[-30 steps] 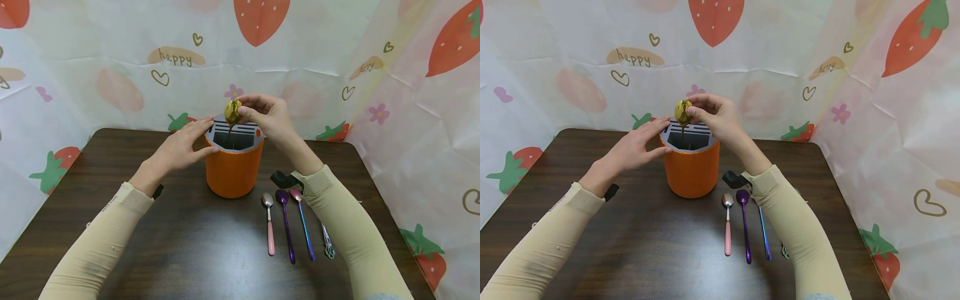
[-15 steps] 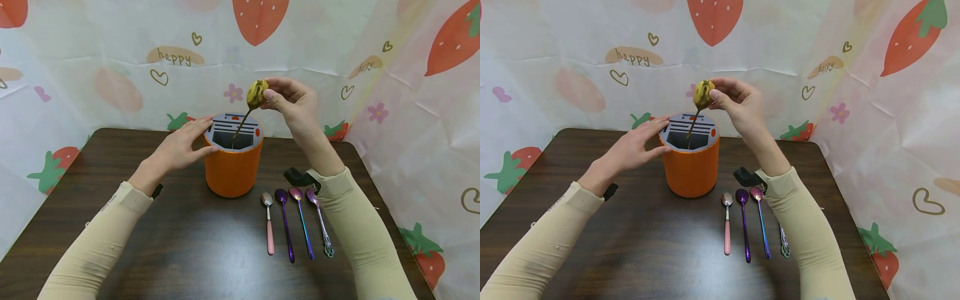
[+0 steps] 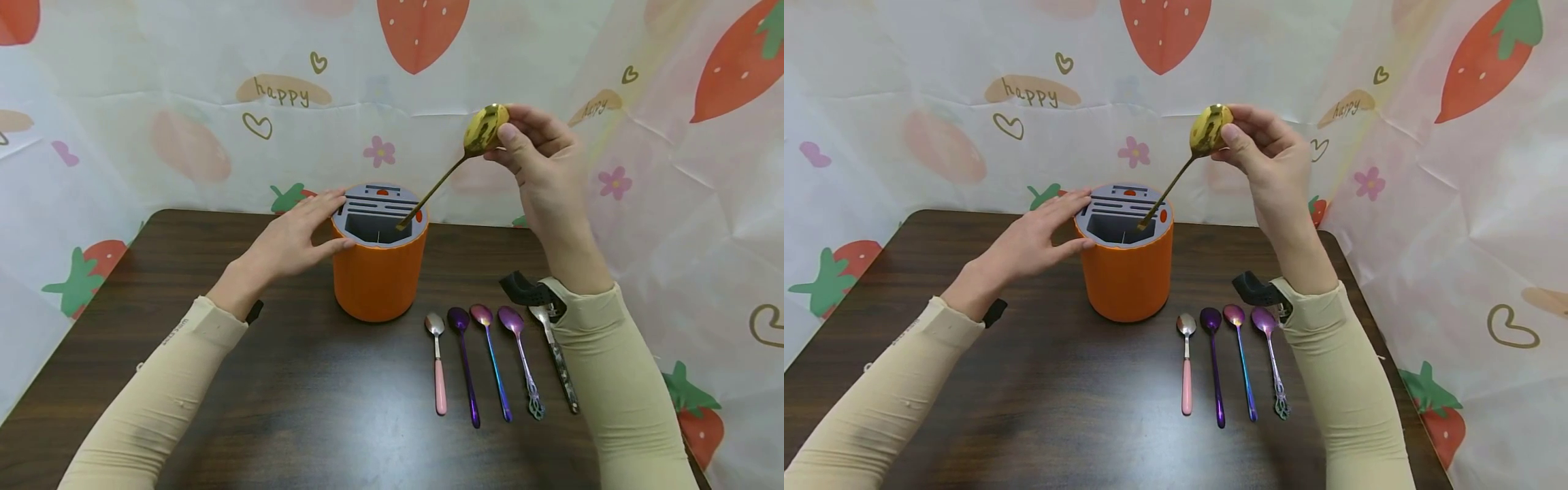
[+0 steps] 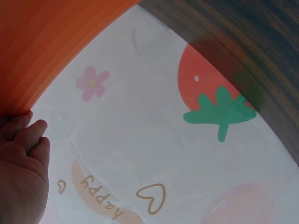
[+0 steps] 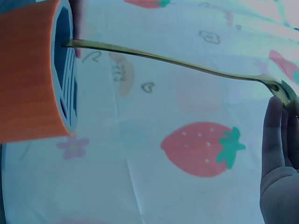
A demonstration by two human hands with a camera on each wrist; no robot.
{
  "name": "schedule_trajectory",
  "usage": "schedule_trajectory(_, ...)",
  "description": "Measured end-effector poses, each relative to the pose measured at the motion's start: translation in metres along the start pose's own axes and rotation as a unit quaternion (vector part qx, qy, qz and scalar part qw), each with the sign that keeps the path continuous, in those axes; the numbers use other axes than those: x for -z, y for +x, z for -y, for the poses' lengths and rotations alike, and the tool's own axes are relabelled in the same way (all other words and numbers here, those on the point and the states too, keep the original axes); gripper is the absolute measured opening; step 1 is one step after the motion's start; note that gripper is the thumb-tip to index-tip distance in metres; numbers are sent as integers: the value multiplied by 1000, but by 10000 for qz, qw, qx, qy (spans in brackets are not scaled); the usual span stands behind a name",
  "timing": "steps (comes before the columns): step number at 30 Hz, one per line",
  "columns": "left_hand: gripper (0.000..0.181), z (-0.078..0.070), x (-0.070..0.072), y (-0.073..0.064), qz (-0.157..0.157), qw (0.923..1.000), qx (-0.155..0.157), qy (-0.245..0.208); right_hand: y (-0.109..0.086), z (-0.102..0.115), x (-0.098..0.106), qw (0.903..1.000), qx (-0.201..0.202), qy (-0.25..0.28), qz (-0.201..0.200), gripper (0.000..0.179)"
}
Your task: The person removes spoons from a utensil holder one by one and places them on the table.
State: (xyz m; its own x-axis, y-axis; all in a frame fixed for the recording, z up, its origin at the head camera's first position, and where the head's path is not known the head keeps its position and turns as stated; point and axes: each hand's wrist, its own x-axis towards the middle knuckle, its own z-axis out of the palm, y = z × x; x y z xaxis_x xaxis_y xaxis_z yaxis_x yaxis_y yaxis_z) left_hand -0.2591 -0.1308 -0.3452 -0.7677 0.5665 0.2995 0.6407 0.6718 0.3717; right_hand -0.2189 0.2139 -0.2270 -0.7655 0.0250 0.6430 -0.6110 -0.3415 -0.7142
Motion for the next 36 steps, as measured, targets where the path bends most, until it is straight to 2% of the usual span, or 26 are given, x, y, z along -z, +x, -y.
schedule_trajectory(10,86,0,0,-1,33,10000,73,18,-13,12,36,9971,94,317,-679,20)
schedule_trajectory(19,86,1,0,-1,68,9999,105,22,-32,19,72,9877,-341,974,-1178,22)
schedule_trajectory(29,86,1,-1,0,31,10000,85,18,-58,15,116,9860,-542,416,-1518,21)
schedule_trajectory(36,86,1,-2,0,4,10000,11,24,-78,14,147,9818,-1084,375,-1517,17)
